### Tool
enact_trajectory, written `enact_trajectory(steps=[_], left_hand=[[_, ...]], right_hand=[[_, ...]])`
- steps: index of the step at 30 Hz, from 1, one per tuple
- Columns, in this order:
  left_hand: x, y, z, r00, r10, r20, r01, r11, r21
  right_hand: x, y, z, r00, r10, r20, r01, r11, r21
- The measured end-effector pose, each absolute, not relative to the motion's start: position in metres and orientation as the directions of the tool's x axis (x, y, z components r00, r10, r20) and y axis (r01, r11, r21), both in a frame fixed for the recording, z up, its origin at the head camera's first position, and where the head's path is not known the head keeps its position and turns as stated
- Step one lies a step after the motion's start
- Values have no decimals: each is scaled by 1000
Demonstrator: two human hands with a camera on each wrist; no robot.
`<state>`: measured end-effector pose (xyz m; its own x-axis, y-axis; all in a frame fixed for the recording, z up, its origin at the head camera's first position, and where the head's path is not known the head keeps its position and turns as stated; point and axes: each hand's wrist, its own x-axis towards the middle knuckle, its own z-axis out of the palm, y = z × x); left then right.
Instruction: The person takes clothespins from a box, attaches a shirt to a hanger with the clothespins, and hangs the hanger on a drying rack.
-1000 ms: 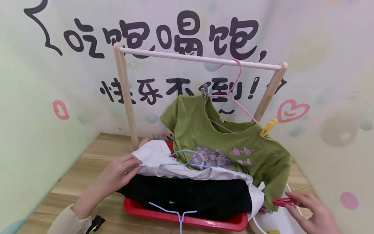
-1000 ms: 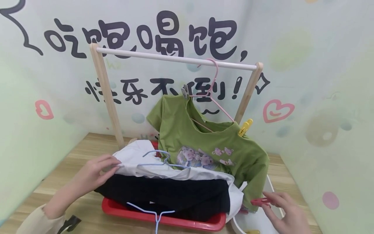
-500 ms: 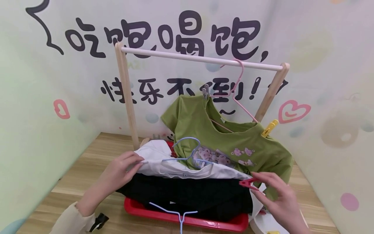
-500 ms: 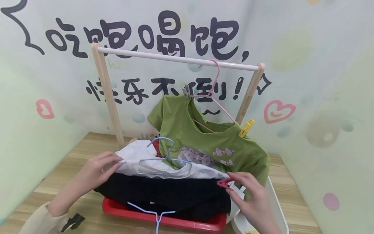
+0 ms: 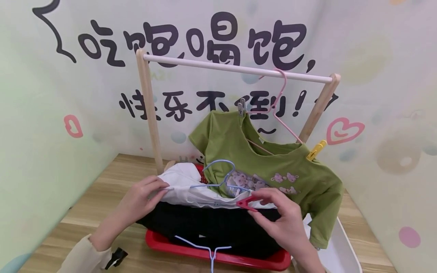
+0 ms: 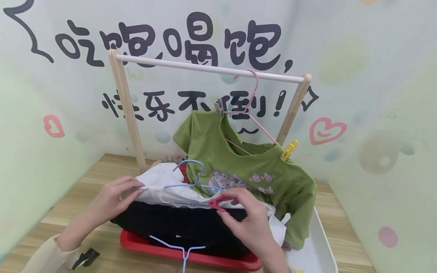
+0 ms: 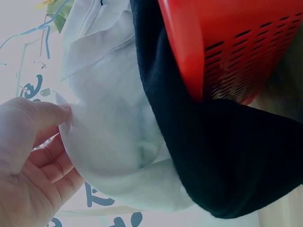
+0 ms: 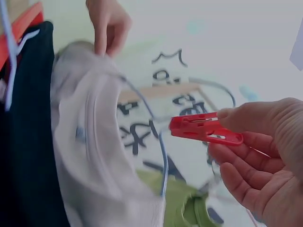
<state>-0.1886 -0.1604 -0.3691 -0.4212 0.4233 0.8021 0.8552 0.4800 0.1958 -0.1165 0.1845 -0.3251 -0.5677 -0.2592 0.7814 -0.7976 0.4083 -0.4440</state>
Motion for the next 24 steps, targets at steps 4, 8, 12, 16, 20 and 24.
enact_trajectory(steps=[4,8,12,16,20,24], left_hand=[[-188,-161,-369,-426,425,799,854,480,200],[-188,-161,-368,-435,428,792,851,482,207],[-188,-161,-368,-432,428,794,854,478,206],[-188,-161,-367,-415,425,805,859,475,192],[-188,-161,-367,-413,425,805,859,476,189],[-187,-161,-368,-419,431,799,858,477,193]], right_hand=[[-119,163,-320,-539,-304,785,-826,371,-424],[-122,143,-316,-501,-320,804,-854,337,-398],[-125,125,-315,-468,-319,824,-871,325,-369],[-129,108,-315,-439,-335,834,-884,329,-332],[-132,94,-314,-421,-370,828,-892,332,-305],[-135,80,-317,-405,-398,823,-899,338,-279]])
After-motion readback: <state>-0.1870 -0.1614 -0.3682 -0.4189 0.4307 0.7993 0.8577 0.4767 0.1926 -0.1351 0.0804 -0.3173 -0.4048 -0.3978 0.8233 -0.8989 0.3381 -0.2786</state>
